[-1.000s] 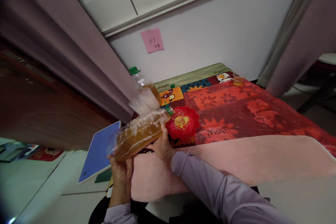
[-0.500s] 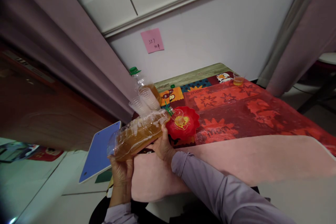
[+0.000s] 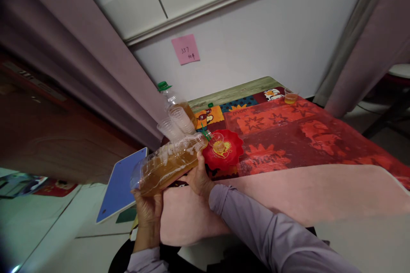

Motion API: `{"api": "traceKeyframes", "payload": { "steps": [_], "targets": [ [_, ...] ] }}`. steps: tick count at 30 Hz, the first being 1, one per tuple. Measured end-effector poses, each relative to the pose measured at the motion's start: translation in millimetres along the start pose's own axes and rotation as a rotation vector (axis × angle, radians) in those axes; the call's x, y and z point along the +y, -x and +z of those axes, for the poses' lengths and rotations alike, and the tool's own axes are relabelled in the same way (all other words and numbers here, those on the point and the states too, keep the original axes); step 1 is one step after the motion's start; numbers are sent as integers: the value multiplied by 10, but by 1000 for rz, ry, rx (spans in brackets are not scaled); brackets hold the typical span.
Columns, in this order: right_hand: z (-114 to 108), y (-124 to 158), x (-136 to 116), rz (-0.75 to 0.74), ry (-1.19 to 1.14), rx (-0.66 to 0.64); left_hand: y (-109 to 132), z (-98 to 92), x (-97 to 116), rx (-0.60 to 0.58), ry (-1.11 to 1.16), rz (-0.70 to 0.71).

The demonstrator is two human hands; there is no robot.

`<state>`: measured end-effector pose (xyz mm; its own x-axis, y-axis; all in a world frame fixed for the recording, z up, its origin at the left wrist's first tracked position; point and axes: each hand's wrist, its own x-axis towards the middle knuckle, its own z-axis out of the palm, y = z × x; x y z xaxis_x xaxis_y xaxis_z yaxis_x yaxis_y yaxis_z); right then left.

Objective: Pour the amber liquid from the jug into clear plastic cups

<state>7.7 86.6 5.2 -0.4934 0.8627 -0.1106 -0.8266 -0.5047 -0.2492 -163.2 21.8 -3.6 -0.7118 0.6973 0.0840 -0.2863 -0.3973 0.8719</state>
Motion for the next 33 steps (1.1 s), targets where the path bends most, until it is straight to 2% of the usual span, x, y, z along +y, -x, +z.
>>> {"api": "traceKeyframes", "payload": {
  "steps": [5,33],
  "targets": [
    [2,5,-4,-7,34,-16,6,12,20,-47,0,-16],
    [23,-3,-24,6,14,14,7,4,3,-16,-11,-12]
  ]
}}
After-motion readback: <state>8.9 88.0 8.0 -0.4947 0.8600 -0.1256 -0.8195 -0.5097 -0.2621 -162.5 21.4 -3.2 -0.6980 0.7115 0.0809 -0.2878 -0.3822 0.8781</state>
